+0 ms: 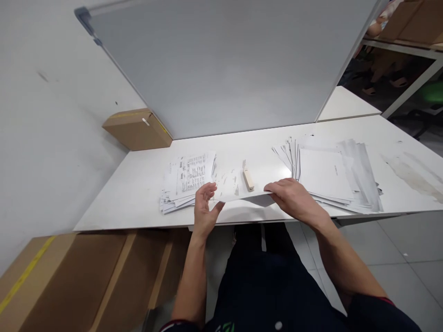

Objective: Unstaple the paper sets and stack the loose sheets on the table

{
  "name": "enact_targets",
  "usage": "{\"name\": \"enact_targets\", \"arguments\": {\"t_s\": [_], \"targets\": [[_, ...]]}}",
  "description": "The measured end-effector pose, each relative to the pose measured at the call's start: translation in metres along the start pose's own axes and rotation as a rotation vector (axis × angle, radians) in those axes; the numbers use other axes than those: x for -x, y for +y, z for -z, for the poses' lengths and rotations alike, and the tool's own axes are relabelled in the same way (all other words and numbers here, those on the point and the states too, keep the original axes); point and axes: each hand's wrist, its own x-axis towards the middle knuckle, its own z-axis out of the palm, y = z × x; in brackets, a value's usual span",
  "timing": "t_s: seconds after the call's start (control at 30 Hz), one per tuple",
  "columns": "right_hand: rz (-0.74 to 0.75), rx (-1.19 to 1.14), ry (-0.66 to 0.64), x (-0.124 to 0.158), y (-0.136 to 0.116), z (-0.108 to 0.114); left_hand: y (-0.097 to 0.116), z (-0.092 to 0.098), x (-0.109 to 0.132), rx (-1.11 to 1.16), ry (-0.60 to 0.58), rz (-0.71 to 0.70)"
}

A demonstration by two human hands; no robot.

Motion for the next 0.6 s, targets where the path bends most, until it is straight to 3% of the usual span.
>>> {"name": "enact_targets", "arguments": {"t_s": [0.1, 0.23, 0.3, 0.4, 0.6], "targets": [[0.036, 0.388, -0.184, -0.002, -0.02, 0.022, -0.01, 0.003, 0.008, -0.272, -0.162, 0.043], [0.076, 0.589, -0.33, -0.008, -0.037, 0.018, -0.036, -0.002, 0.02, -0.245, -0.343, -0.028], [0.058, 0.61, -0.384, -0.011, -0.038, 0.009, -0.05, -0.004, 0.023, -0.193, -0.379, -0.071], [0.011, 0.602, -0.441, -0.013, -0.033, 0.0, -0.064, -0.004, 0.024, -0.221, -0.413, -0.018], [-0.005, 0.604, -0.447, -0.013, -0.028, -0.001, -0.066, -0.005, 0.023, -0.252, -0.4, -0.012]]}}
